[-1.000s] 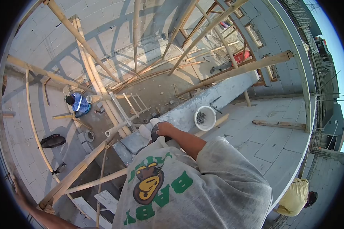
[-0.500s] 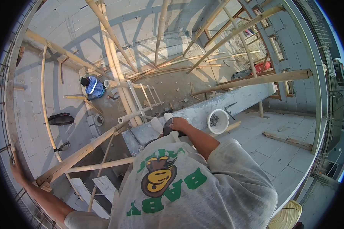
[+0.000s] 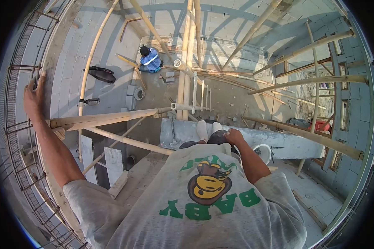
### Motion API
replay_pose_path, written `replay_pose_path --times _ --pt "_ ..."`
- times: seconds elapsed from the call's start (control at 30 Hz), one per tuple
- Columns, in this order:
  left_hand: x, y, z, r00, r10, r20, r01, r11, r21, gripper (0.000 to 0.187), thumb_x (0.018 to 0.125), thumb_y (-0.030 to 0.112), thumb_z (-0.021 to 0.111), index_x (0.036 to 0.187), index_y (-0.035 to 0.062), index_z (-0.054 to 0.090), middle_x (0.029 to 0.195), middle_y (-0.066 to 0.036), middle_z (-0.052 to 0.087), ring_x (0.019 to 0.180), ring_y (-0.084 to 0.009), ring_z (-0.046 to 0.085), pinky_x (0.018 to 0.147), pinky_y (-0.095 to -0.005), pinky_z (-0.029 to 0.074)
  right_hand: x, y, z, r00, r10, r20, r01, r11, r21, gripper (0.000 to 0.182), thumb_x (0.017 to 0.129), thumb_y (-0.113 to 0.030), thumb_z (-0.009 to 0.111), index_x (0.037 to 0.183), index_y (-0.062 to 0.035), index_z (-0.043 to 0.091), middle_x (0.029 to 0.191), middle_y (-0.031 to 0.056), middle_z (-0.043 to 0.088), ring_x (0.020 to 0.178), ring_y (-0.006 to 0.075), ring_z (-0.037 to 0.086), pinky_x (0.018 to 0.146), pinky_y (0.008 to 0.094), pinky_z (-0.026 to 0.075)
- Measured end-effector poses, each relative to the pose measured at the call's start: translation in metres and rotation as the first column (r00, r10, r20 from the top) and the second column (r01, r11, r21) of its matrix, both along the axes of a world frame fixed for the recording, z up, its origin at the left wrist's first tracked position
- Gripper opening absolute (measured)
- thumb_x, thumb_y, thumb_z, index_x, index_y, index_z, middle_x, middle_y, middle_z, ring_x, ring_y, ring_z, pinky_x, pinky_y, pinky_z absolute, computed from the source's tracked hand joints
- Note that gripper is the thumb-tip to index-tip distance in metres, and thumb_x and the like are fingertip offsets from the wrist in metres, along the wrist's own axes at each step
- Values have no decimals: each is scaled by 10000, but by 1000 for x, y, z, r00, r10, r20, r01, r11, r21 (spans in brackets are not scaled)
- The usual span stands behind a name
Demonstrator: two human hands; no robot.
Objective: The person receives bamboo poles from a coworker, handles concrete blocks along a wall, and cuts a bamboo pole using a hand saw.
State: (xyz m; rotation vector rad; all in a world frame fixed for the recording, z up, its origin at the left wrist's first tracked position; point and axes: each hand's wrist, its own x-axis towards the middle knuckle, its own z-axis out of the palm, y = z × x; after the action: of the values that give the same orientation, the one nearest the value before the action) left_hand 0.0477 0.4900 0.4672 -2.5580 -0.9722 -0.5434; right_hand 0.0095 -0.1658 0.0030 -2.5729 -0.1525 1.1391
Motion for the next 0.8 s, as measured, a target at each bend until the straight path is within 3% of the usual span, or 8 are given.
replay_pose_path --times 0.13,0.33,0.43,0.53,0.7,0.8 --pt "3 -14 2 997 74 26 -73 996 -49 757 770 730 545 1249 149 623 1139 -178 649 1078 -335 609 940 -418 450 0 4 3 1000 -1 6 1 1000 1 462 852 -417 571 985 15 668 1022 252 654 988 415 619 884 461 484" --pt "0 3 -1 997 33 69 -22 988 -150 790 758 728 566 1257 118 615 998 -216 682 1010 -332 645 897 -418 471 -7 2 7 999 -11 -37 11 1000 -8 473 847 -426 586 982 21 665 1005 264 652 982 412 624 871 464 485" --pt "2 -2 2 997 58 53 -48 985 -167 795 757 722 576 1255 103 616 991 -210 686 993 -321 653 883 -414 476 -7 1 13 999 -11 -53 10 1000 -22 474 848 -429 585 984 18 665 998 258 655 977 408 625 867 464 486" --pt "1 2 -4 996 26 84 -20 998 -66 781 766 715 574 1257 109 617 983 -204 690 972 -311 660 874 -414 479 -8 2 11 999 -5 -32 5 1000 2 480 846 -438 580 990 12 664 1011 246 655 991 400 621 877 456 484" --pt "4 21 -1 999 49 17 -45 982 -184 768 780 708 564 1265 114 613 998 -186 691 960 -297 658 866 -408 478 -12 0 -6 999 -33 -18 33 999 -21 481 838 -440 578 998 5 663 1037 231 651 1015 386 612 897 444 478" --pt "2 46 -11 1000 -5 26 8 995 -100 759 802 694 546 1282 108 595 1006 -171 691 953 -292 656 858 -391 478 -11 5 9 996 -64 -55 63 998 -20 467 834 -422 590 1003 8 660 1049 230 651 1018 382 614 903 446 479"
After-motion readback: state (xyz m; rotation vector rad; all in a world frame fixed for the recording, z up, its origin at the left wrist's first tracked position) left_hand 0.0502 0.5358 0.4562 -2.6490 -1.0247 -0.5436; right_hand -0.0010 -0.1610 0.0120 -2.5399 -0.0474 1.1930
